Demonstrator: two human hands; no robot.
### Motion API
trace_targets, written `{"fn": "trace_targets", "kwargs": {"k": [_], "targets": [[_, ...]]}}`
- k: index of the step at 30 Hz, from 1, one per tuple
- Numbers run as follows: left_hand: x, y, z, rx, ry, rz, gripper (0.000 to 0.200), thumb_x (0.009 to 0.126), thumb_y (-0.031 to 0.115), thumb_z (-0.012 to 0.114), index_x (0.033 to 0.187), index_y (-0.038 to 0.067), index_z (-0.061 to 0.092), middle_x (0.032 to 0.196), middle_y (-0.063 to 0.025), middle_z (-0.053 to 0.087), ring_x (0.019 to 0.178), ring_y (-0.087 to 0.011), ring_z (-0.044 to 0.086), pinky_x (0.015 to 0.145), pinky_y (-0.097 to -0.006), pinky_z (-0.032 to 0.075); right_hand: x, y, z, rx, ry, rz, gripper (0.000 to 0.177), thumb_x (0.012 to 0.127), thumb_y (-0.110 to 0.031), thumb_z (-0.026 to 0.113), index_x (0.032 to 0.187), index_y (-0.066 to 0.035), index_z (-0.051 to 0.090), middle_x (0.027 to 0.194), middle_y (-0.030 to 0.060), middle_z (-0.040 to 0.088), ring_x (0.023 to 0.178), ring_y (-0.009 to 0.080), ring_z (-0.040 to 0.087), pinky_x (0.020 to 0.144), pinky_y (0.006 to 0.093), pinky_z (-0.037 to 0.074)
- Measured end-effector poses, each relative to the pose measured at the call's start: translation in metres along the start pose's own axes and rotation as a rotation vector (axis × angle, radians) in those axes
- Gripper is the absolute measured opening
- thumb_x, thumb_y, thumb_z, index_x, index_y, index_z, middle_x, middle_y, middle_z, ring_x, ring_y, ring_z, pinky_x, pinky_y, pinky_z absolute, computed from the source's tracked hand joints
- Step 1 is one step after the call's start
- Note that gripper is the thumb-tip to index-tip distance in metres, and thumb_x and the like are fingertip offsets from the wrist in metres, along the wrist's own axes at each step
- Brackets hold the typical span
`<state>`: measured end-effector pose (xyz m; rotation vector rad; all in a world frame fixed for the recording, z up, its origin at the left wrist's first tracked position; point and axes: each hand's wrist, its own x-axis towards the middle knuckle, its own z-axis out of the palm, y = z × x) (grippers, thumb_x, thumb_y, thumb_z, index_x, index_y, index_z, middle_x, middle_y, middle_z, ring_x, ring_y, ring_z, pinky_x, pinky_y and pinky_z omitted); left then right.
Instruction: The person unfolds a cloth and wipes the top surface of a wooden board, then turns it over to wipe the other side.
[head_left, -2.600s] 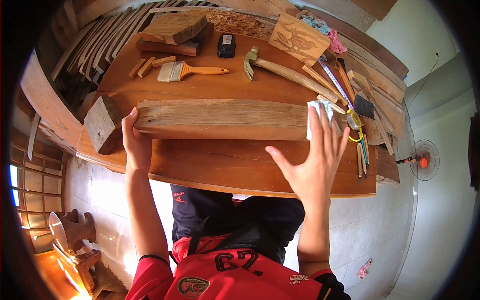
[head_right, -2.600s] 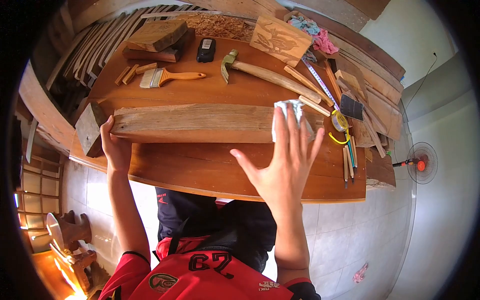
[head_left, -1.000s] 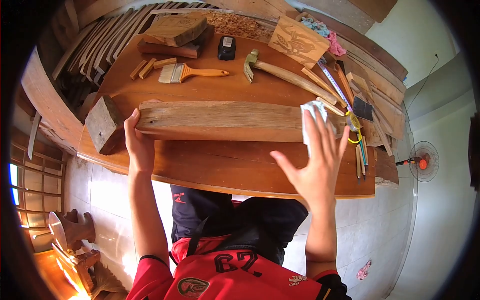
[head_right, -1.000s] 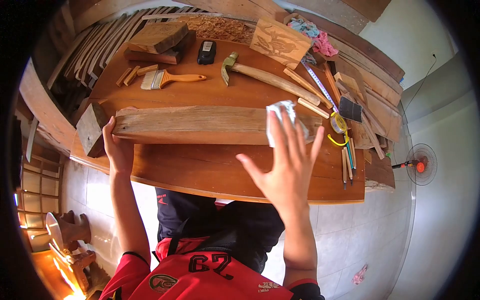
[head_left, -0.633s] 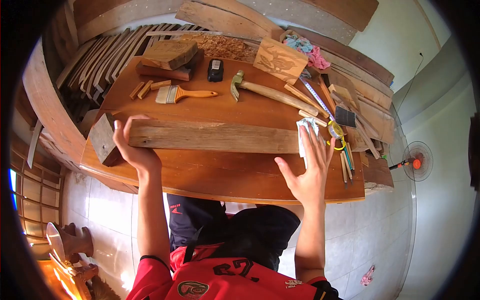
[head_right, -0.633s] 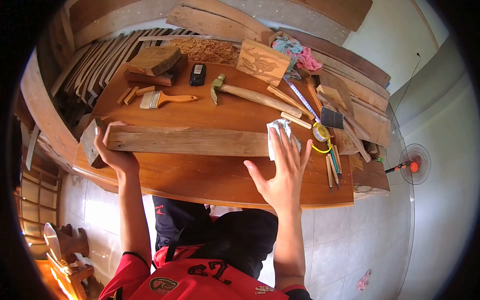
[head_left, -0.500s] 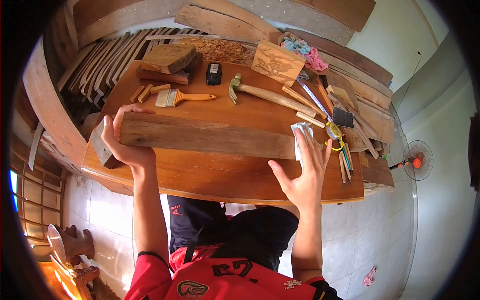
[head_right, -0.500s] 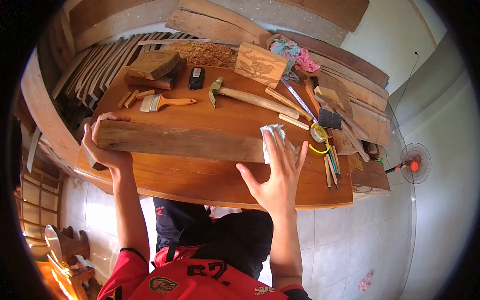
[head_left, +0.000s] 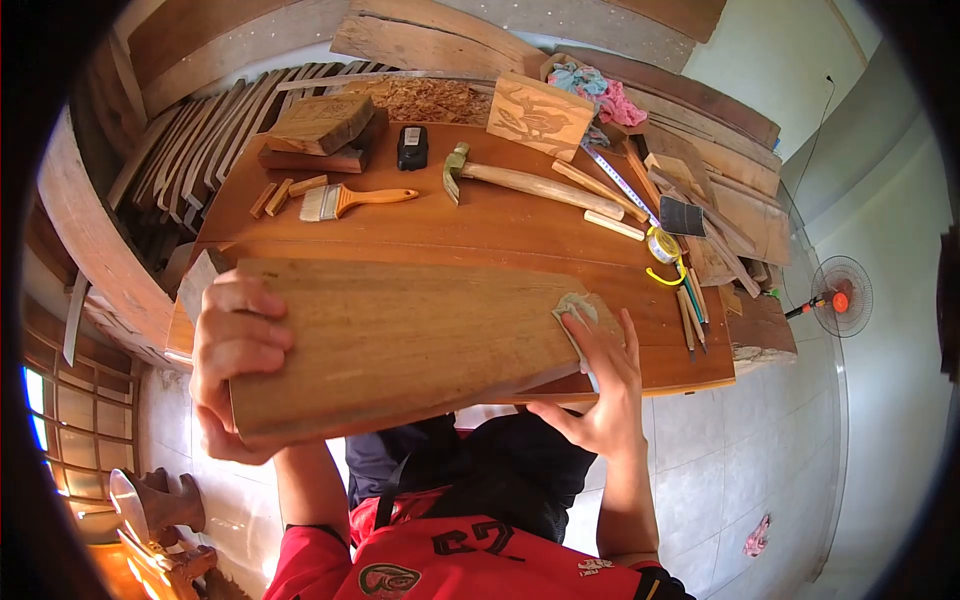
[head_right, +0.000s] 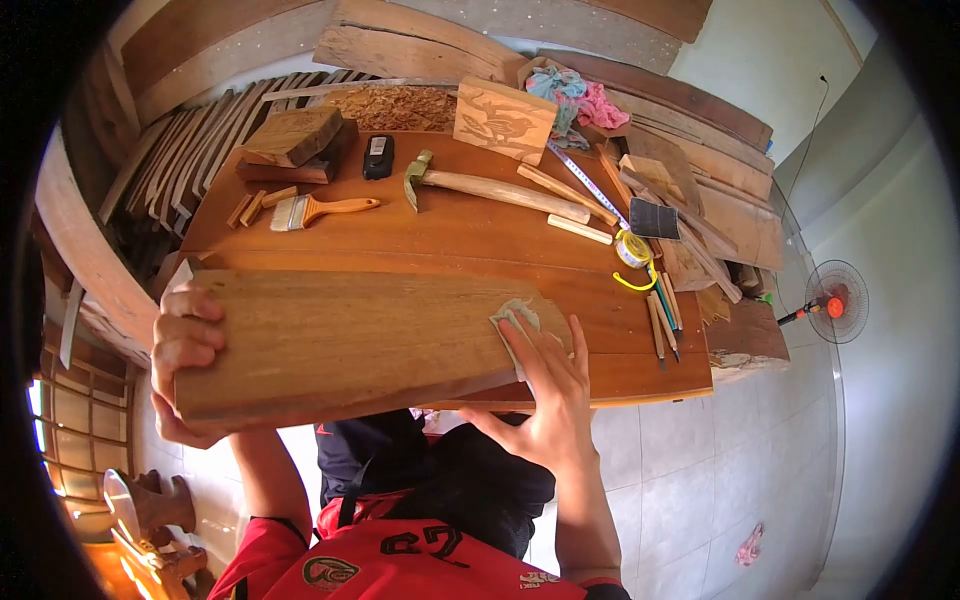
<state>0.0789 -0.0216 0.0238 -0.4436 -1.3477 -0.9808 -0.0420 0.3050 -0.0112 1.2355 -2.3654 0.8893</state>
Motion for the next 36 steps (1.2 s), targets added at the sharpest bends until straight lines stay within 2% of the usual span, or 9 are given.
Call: {"fn": "trace_targets", "kwargs": {"k": [8,12,15,19,21,24,29,34,36], "targets": [[-0.017,0.019,-0.001,0.068,0.049,-0.034,0.052,0.095,0.051,0.033,0.079,0.01,0.063,0.077,-0.0105,0.064,0.087,-0.0311,0.061,0.09,-0.0539,0.047,0.0,0.041,-0.001,0.085,-0.098,0.05,0.119,0.071,-0.088,0.079,0.155,-0.006,0.061,0.154,0.0214,0.065,0.148,0.0389,0.058,0.133,0.0665,0.014],[-0.021,0.023,-0.003,0.094,0.057,-0.036,0.053,0.096,0.052,0.032,0.079,0.012,0.063,0.075,-0.0078,0.063,0.088,-0.0305,0.061,0.091,-0.0534,0.046,-0.001,0.061,-0.003,0.151,-0.12,0.137,0.121,0.07,-0.094,0.073,0.155,-0.009,0.061,0.154,0.0203,0.064,0.149,0.0388,0.056,0.134,0.0648,0.01],[-0.019,0.03,0.003,0.104,0.076,-0.048,0.053,0.096,0.053,0.034,0.078,0.013,0.063,0.074,-0.0066,0.063,0.088,-0.0299,0.061,0.092,-0.0521,0.044,0.0,0.06,-0.003,0.11,-0.119,0.116,0.121,0.066,-0.089,0.08,0.156,-0.01,0.061,0.155,0.0202,0.064,0.15,0.0387,0.055,0.135,0.0637,0.01],[-0.018,0.036,0.007,0.105,0.065,-0.024,0.053,0.096,0.054,0.035,0.079,0.014,0.065,0.074,-0.0049,0.064,0.089,-0.0291,0.061,0.093,-0.0504,0.042,0.002,0.051,-0.006,0.048,-0.145,0.082,0.125,0.056,-0.07,0.095,0.159,-0.011,0.057,0.157,0.0198,0.062,0.151,0.0382,0.054,0.135,0.0637,0.013],[-0.017,0.043,0.004,0.112,-0.009,-0.023,0.048,0.095,0.052,0.035,0.079,0.014,0.06,0.076,-0.005,0.058,0.09,-0.0284,0.056,0.095,-0.0517,0.041,0.004,0.045,-0.007,0.051,-0.157,0.076,0.129,0.05,-0.06,0.1,0.161,-0.011,0.055,0.158,0.0196,0.061,0.152,0.0377,0.053,0.135,0.0641,0.015],[-0.016,0.047,-0.004,0.106,-0.113,0.02,0.045,0.094,0.051,0.035,0.079,0.015,0.056,0.077,-0.0045,0.055,0.09,-0.0274,0.053,0.095,-0.0519,0.04,0.008,0.035,-0.007,0.087,-0.156,0.044,0.133,0.047,-0.055,0.102,0.162,-0.011,0.053,0.159,0.0202,0.06,0.152,0.0378,0.053,0.133,0.0638,0.022],[-0.004,0.057,-0.014,0.182,-0.244,0.014,0.05,0.104,0.052,0.04,0.087,0.019,0.072,0.087,0.0001,0.071,0.093,-0.0256,0.062,0.095,-0.0496,0.041,0.015,0.019,-0.007,0.116,-0.166,0.009,0.135,0.046,-0.06,0.101,0.161,-0.009,0.054,0.157,0.0215,0.061,0.15,0.0405,0.054,0.131,0.0611,0.028],[-0.004,0.071,0.015,0.236,-0.148,-0.021,0.046,0.104,0.052,0.043,0.087,0.022,0.073,0.087,0.0043,0.071,0.093,-0.0233,0.062,0.095,-0.0478,0.041,0.018,0.007,-0.011,0.137,-0.166,-0.021,0.136,0.049,-0.066,0.099,0.162,-0.006,0.053,0.157,0.0234,0.061,0.149,0.0408,0.055,0.129,0.061,0.031],[0.002,0.073,0.011,0.233,-0.24,0.039,0.043,0.104,0.051,0.044,0.087,0.024,0.074,0.089,0.0075,0.072,0.093,-0.0208,0.063,0.095,-0.0456,0.042,0.019,-0.003,-0.013,0.169,-0.163,-0.025,0.136,0.051,-0.07,0.098,0.162,-0.005,0.052,0.158,0.0238,0.06,0.149,0.0408,0.055,0.127,0.0611,0.033]]}}
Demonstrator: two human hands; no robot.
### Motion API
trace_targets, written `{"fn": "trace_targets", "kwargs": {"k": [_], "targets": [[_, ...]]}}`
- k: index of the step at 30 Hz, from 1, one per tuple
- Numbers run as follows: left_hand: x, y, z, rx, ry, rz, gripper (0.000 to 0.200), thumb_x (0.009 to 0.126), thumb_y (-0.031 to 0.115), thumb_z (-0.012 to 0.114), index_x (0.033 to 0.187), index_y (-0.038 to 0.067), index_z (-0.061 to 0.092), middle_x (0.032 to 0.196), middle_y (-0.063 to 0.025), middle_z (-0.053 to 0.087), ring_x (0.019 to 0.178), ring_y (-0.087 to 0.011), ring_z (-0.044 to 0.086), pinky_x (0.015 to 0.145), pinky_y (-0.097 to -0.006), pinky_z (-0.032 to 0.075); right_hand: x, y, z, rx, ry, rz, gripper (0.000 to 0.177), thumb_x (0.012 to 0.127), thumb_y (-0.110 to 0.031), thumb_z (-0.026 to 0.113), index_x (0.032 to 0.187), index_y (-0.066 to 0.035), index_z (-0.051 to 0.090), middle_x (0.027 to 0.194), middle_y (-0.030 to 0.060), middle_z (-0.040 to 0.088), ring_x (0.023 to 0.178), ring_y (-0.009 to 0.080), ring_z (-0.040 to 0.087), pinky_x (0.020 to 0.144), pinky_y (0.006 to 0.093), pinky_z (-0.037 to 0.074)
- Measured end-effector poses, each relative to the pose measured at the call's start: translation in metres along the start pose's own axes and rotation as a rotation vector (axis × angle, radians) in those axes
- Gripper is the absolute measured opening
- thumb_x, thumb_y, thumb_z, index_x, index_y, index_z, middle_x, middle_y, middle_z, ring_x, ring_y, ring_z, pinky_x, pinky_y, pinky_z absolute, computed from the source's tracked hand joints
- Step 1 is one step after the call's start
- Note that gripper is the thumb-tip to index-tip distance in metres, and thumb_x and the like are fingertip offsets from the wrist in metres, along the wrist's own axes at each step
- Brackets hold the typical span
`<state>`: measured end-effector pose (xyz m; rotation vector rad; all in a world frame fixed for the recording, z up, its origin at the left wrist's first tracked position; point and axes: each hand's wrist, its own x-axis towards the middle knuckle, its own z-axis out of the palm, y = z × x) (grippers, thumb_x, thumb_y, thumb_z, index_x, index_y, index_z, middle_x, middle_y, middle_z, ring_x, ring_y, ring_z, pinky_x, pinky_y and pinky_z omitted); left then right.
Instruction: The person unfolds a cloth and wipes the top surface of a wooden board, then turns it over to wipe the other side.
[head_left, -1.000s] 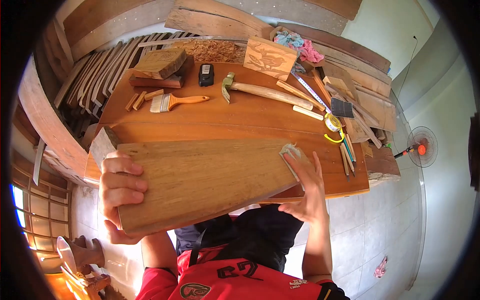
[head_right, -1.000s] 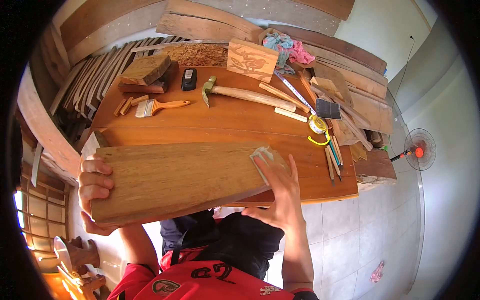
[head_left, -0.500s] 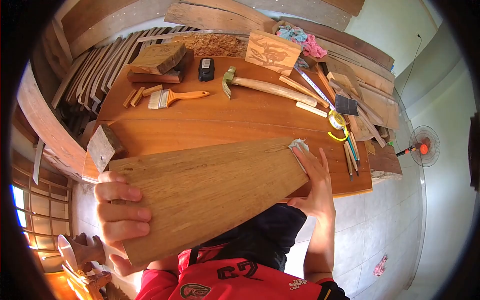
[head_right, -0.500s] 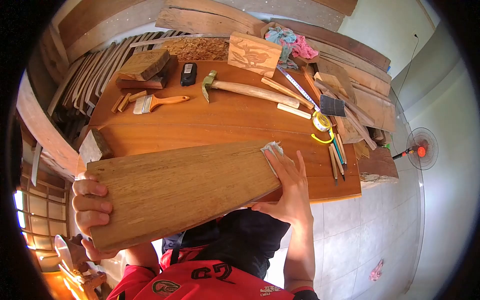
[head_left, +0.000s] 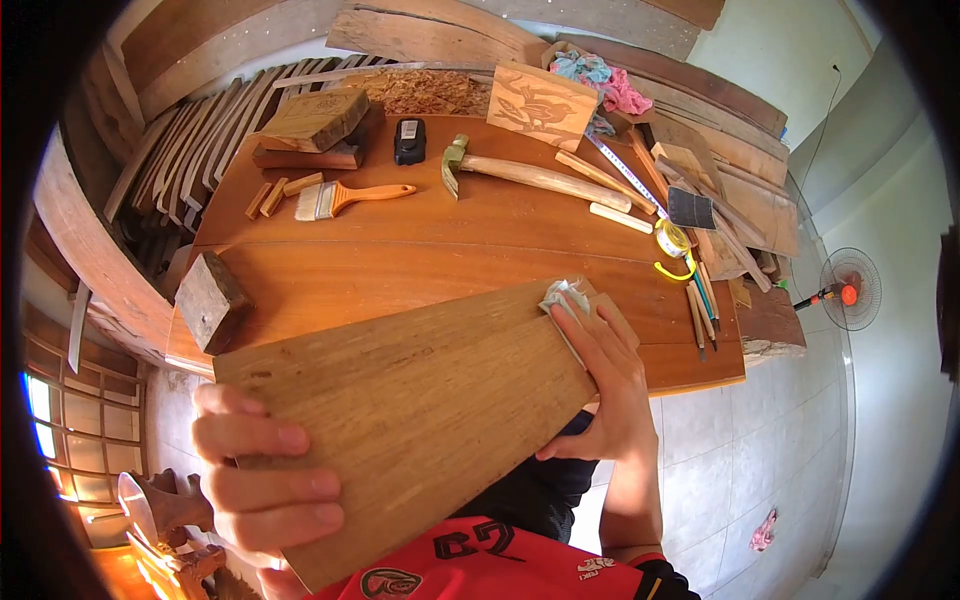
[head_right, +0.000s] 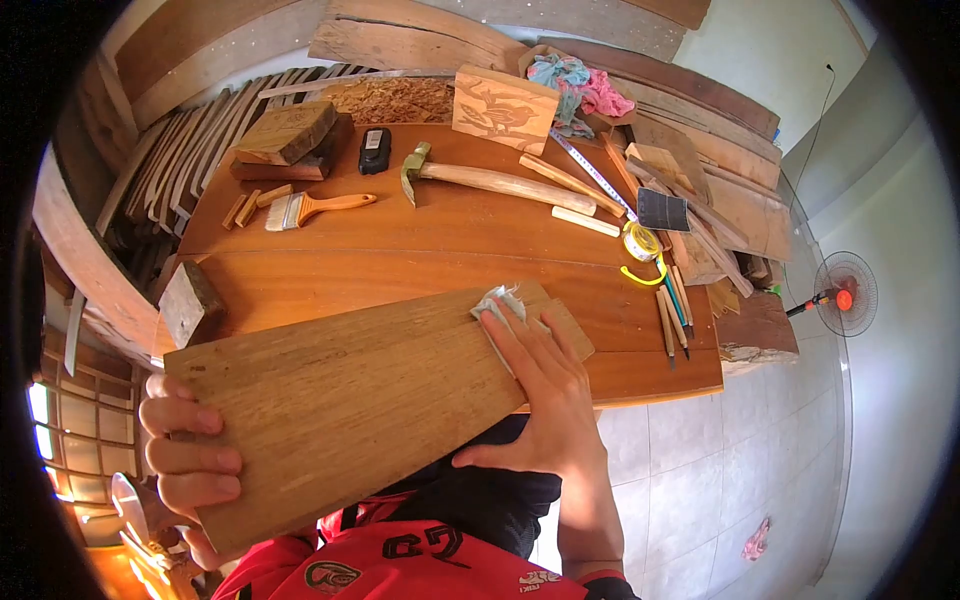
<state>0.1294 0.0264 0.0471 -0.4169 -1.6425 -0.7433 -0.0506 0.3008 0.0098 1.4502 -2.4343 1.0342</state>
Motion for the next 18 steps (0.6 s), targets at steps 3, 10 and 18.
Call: {"fn": "trace_targets", "kwargs": {"k": [3,10,18], "targets": [[0.003,0.001,-0.013,0.013,-0.116,0.058,0.039,0.104,0.048,0.046,0.088,0.027,0.075,0.09,0.0118,0.073,0.094,-0.0173,0.064,0.095,-0.042,0.043,0.001,-0.013,0.0,0.038,-0.004,-0.022,0.137,0.054,-0.076,0.095,0.162,-0.004,0.052,0.16,0.0231,0.058,0.148,0.041,0.056,0.126,0.0603,0.036],[0.01,0.011,-0.024,0.04,-0.262,0.075,0.036,0.108,0.046,0.048,0.097,0.029,0.077,0.097,0.0138,0.073,0.097,-0.0141,0.064,0.095,-0.0384,0.043,0.005,-0.052,-0.005,0.094,-0.017,-0.088,0.13,0.064,-0.083,0.087,0.159,-0.001,0.053,0.16,0.0237,0.058,0.144,0.0442,0.059,0.124,0.0603,0.037],[-0.011,0.016,0.0,0.029,-0.118,0.049,0.038,0.1,0.051,0.045,0.085,0.028,0.071,0.086,0.0111,0.068,0.091,-0.0168,0.059,0.093,-0.0428,0.039,-0.007,-0.072,-0.006,0.073,-0.047,-0.108,0.125,0.066,-0.083,0.087,0.157,-0.002,0.057,0.159,0.022,0.059,0.139,0.0432,0.062,0.125,0.0635,0.033]]}}
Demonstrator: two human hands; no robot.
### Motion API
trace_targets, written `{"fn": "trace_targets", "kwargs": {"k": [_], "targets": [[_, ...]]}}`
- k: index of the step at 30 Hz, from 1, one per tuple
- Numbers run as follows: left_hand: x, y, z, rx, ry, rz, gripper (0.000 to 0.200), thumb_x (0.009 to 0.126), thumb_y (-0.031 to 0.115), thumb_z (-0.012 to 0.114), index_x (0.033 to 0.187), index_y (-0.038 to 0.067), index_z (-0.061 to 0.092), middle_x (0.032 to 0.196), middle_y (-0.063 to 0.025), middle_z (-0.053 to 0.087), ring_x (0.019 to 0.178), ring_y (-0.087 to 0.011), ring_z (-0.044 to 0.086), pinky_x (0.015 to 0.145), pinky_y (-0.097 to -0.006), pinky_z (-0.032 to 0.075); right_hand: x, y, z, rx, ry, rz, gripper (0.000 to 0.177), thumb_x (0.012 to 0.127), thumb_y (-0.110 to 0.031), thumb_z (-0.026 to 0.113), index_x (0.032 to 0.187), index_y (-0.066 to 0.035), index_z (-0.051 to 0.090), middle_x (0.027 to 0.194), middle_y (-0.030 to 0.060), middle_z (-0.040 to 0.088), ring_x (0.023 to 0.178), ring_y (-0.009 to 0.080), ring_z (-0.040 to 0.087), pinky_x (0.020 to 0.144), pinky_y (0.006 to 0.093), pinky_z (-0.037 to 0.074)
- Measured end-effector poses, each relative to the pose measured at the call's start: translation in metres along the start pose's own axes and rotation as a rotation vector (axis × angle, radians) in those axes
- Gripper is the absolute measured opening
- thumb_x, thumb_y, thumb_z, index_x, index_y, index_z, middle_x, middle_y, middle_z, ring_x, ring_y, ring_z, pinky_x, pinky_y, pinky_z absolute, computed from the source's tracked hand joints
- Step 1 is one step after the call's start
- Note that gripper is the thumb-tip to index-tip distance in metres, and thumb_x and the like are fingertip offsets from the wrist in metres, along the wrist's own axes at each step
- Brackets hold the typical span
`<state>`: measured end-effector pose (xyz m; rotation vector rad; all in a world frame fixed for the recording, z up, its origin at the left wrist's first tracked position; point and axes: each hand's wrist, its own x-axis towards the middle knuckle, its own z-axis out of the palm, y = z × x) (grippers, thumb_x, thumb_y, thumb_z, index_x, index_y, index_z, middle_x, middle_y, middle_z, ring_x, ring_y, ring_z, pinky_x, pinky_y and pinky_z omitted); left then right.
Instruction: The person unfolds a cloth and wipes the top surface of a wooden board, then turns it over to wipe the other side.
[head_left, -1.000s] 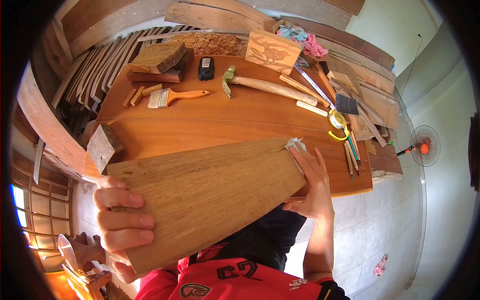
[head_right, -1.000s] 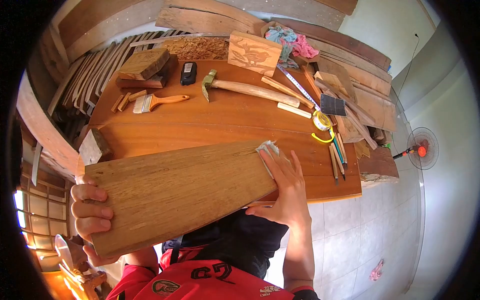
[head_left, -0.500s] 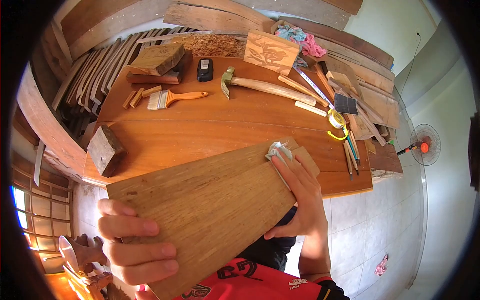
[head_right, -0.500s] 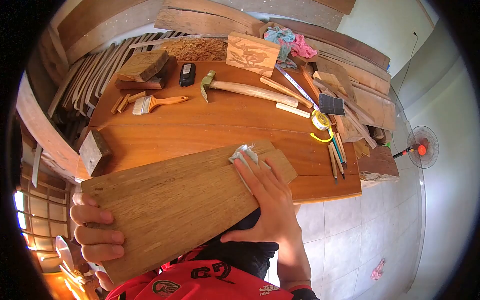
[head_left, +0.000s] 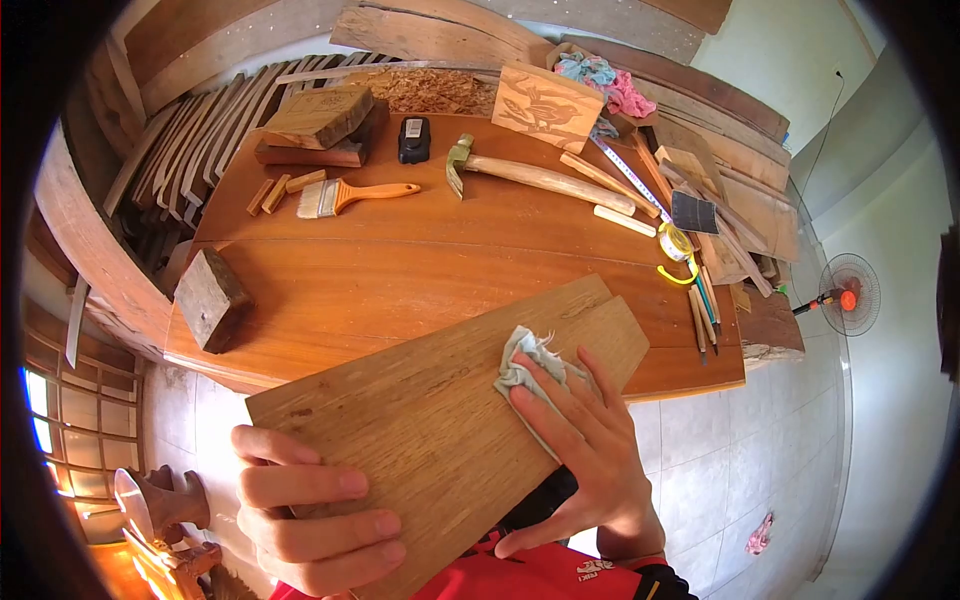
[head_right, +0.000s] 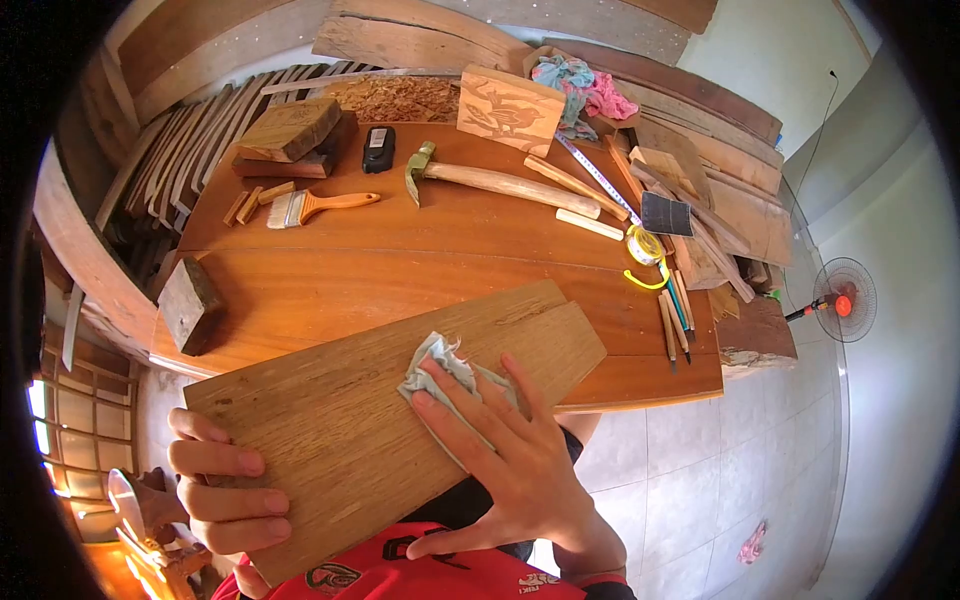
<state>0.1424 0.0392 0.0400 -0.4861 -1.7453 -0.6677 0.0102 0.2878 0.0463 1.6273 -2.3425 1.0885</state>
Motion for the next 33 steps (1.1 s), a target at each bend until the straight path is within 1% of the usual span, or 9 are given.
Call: {"fn": "trace_targets", "kwargs": {"k": [3,5,7,10,16,19,22,25,33], "targets": [[0.007,-0.007,-0.013,-0.031,-0.203,0.06,0.036,0.098,0.049,0.047,0.086,0.028,0.073,0.09,0.0111,0.071,0.091,-0.0174,0.062,0.092,-0.0435,0.04,-0.006,0.012,-0.004,-0.025,0.008,0.032,0.125,0.064,-0.08,0.09,0.158,-0.004,0.056,0.159,0.0213,0.059,0.143,0.0411,0.06,0.128,0.0646,0.028],[0.008,-0.01,-0.015,-0.032,-0.267,0.076,0.039,0.103,0.049,0.045,0.093,0.028,0.075,0.097,0.0119,0.073,0.095,-0.0165,0.064,0.091,-0.0417,0.043,-0.01,0.025,-0.006,-0.069,0.015,0.077,0.127,0.062,-0.079,0.091,0.159,-0.004,0.056,0.159,0.0214,0.059,0.146,0.0402,0.058,0.13,0.0643,0.026],[0.007,-0.01,-0.012,0.0,-0.239,0.042,0.046,0.115,0.05,0.039,0.104,0.029,0.079,0.107,0.0135,0.075,0.102,-0.0143,0.068,0.092,-0.0377,0.048,-0.014,0.04,-0.007,-0.102,0.01,0.119,0.131,0.058,-0.077,0.095,0.16,-0.005,0.055,0.16,0.0218,0.058,0.151,0.0401,0.054,0.131,0.0641,0.022],[0.009,-0.01,-0.013,-0.005,-0.25,0.015,0.045,0.115,0.048,0.039,0.105,0.029,0.078,0.107,0.0133,0.075,0.102,-0.0145,0.068,0.093,-0.0381,0.047,-0.023,0.064,-0.009,-0.141,0.026,0.165,0.131,0.054,-0.068,0.1,0.159,-0.005,0.055,0.161,0.0228,0.058,0.151,0.0403,0.054,0.131,0.064,0.022],[0.01,-0.014,-0.013,-0.019,-0.25,0.032,0.046,0.112,0.046,0.037,0.105,0.029,0.079,0.108,0.0131,0.075,0.102,-0.0149,0.069,0.093,-0.0393,0.047,-0.04,0.116,-0.011,-0.258,0.046,0.29,0.135,0.044,-0.048,0.104,0.162,-0.007,0.053,0.161,0.0217,0.058,0.156,0.0395,0.048,0.134,0.0634,0.014],[0.008,-0.014,-0.014,-0.022,-0.251,0.016,0.045,0.111,0.046,0.038,0.105,0.028,0.079,0.108,0.0131,0.076,0.103,-0.0149,0.069,0.094,-0.0399,0.047,-0.052,0.141,-0.015,-0.198,0.049,0.347,0.128,0.061,-0.067,0.096,0.165,-0.008,0.049,0.162,0.0207,0.057,0.157,0.0392,0.047,0.135,0.0627,0.008],[0.003,-0.015,-0.01,-0.039,-0.2,0.007,0.045,0.11,0.046,0.038,0.105,0.028,0.079,0.108,0.0131,0.077,0.103,-0.0151,0.069,0.094,-0.0402,0.047,-0.064,0.166,-0.022,-0.037,0.071,0.381,0.124,0.078,-0.09,0.07,0.166,-0.006,0.046,0.165,0.0211,0.054,0.158,0.0378,0.044,0.136,0.0615,0.005],[0.004,-0.015,-0.009,-0.043,-0.192,0.01,0.046,0.109,0.046,0.038,0.104,0.028,0.079,0.106,0.0131,0.078,0.101,-0.0151,0.069,0.095,-0.0406,0.047,-0.061,0.164,-0.018,-0.008,0.113,0.451,0.129,0.083,-0.103,0.045,0.167,-0.005,0.044,0.167,0.0216,0.051,0.16,0.0371,0.041,0.136,0.0608,0.003],[0.004,-0.015,-0.004,-0.028,-0.161,0.021,0.049,0.114,0.048,0.035,0.103,0.029,0.079,0.104,0.014,0.077,0.1,-0.0132,0.068,0.094,-0.0375,0.047,-0.06,0.161,-0.015,-0.019,0.132,0.423,0.131,0.082,-0.104,0.045,0.166,-0.004,0.045,0.166,0.0255,0.049,0.162,0.04,0.037,0.136,0.0606,0.007]]}}
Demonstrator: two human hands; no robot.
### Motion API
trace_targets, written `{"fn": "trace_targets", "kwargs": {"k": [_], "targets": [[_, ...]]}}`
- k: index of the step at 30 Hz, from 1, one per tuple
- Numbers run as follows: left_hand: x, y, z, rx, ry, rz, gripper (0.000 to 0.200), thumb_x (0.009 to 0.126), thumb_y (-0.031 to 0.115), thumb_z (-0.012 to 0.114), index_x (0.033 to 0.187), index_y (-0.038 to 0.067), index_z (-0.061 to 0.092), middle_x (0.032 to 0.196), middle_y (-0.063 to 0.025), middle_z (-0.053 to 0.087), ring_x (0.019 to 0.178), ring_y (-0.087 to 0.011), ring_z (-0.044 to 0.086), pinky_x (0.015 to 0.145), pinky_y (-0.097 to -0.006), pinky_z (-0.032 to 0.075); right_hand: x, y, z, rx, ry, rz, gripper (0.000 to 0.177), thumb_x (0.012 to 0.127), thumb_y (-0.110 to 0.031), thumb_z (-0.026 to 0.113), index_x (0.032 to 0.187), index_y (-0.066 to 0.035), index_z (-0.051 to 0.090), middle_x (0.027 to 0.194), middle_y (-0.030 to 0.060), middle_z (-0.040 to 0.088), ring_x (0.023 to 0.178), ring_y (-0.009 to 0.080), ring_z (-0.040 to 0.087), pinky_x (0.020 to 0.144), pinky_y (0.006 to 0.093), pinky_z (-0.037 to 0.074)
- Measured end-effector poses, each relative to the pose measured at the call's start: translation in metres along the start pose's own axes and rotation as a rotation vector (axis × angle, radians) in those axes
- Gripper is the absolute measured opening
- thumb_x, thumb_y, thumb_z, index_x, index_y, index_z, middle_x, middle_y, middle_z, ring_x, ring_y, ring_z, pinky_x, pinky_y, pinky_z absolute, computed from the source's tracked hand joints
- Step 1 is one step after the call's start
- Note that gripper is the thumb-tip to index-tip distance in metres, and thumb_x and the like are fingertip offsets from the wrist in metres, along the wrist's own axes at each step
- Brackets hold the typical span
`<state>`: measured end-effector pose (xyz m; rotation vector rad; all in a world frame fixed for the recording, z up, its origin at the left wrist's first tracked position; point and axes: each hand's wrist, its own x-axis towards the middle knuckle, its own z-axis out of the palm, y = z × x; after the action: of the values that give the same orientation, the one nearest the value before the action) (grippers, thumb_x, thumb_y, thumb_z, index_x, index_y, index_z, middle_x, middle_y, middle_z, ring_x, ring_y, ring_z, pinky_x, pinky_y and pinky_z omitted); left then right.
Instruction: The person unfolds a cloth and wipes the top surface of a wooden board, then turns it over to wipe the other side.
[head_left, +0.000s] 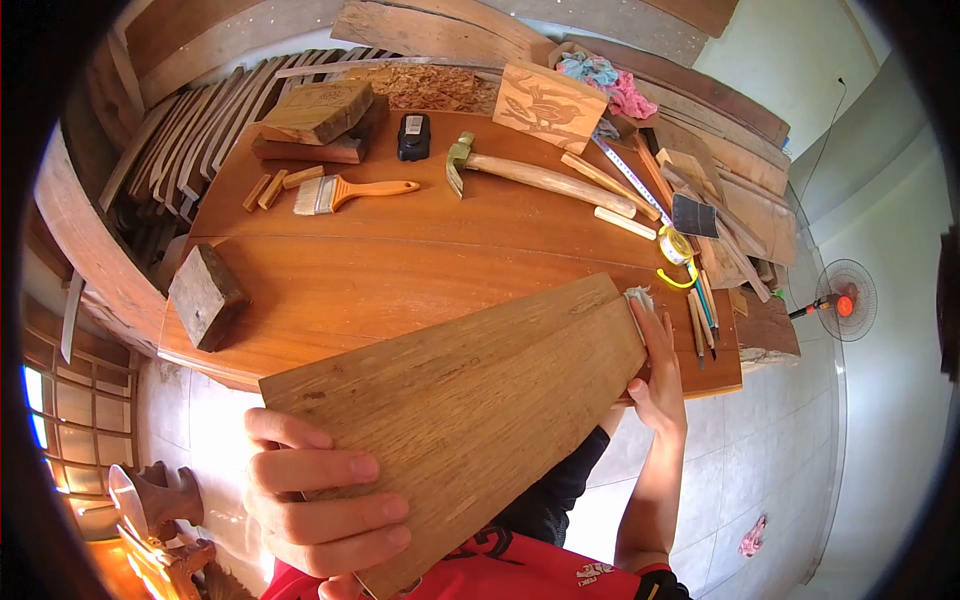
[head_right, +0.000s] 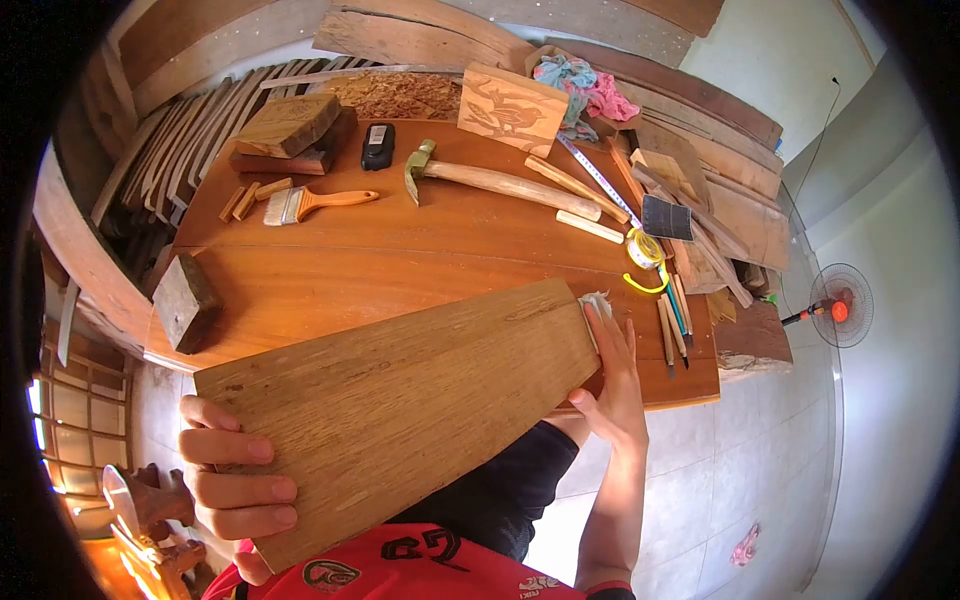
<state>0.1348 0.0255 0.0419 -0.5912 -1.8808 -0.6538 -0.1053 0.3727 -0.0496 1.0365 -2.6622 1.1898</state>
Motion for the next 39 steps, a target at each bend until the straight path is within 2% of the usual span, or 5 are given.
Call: {"fn": "trace_targets", "kwargs": {"k": [13,16,22,25,39], "targets": [[0.009,-0.002,0.005,0.001,0.032,-0.008,0.05,0.112,0.049,0.036,0.1,0.027,0.08,0.101,0.0114,0.078,0.097,-0.0162,0.069,0.089,-0.0395,0.049,0.016,-0.067,0.006,-0.071,-0.098,-0.204,0.144,0.068,-0.109,0.048,0.165,-0.003,0.047,0.162,0.025,0.054,0.157,0.0418,0.045,0.134,0.0641,0.007],[0.015,-0.004,0.007,-0.057,0.041,-0.012,0.043,0.098,0.051,0.045,0.085,0.023,0.073,0.084,0.0065,0.071,0.088,-0.0202,0.062,0.09,-0.0441,0.041,0.018,-0.074,0.003,-0.066,-0.13,-0.244,0.146,0.065,-0.11,0.049,0.165,-0.003,0.047,0.161,0.026,0.055,0.156,0.0431,0.046,0.134,0.0652,0.008],[0.016,0.003,0.005,-0.008,0.042,-0.117,0.047,0.107,0.049,0.042,0.099,0.023,0.081,0.101,0.0085,0.078,0.097,-0.0196,0.07,0.087,-0.0427,0.049,0.02,-0.098,0.003,-0.087,-0.148,-0.362,0.151,0.06,-0.11,0.054,0.163,0.0,0.049,0.159,0.0271,0.057,0.152,0.0449,0.051,0.132,0.0666,0.014],[0.018,-0.006,-0.002,-0.063,-0.037,-0.087,0.048,0.1,0.055,0.045,0.084,0.019,0.072,0.084,0.0008,0.071,0.088,-0.0242,0.061,0.09,-0.0467,0.041,0.021,-0.105,0.005,-0.096,-0.129,-0.412,0.15,0.06,-0.109,0.057,0.162,0.001,0.05,0.158,0.0269,0.058,0.15,0.0453,0.054,0.131,0.0665,0.017],[0.011,-0.014,0.013,-0.072,0.182,-0.104,0.049,0.103,0.048,0.045,0.092,0.015,0.08,0.089,0.0012,0.076,0.092,-0.0243,0.069,0.084,-0.045,0.046,0.007,-0.161,0.013,0.015,-0.061,-0.492,0.134,0.061,-0.103,0.069,0.147,-0.001,0.065,0.147,0.0226,0.069,0.135,0.0424,0.068,0.127,0.0675,0.028]]}}
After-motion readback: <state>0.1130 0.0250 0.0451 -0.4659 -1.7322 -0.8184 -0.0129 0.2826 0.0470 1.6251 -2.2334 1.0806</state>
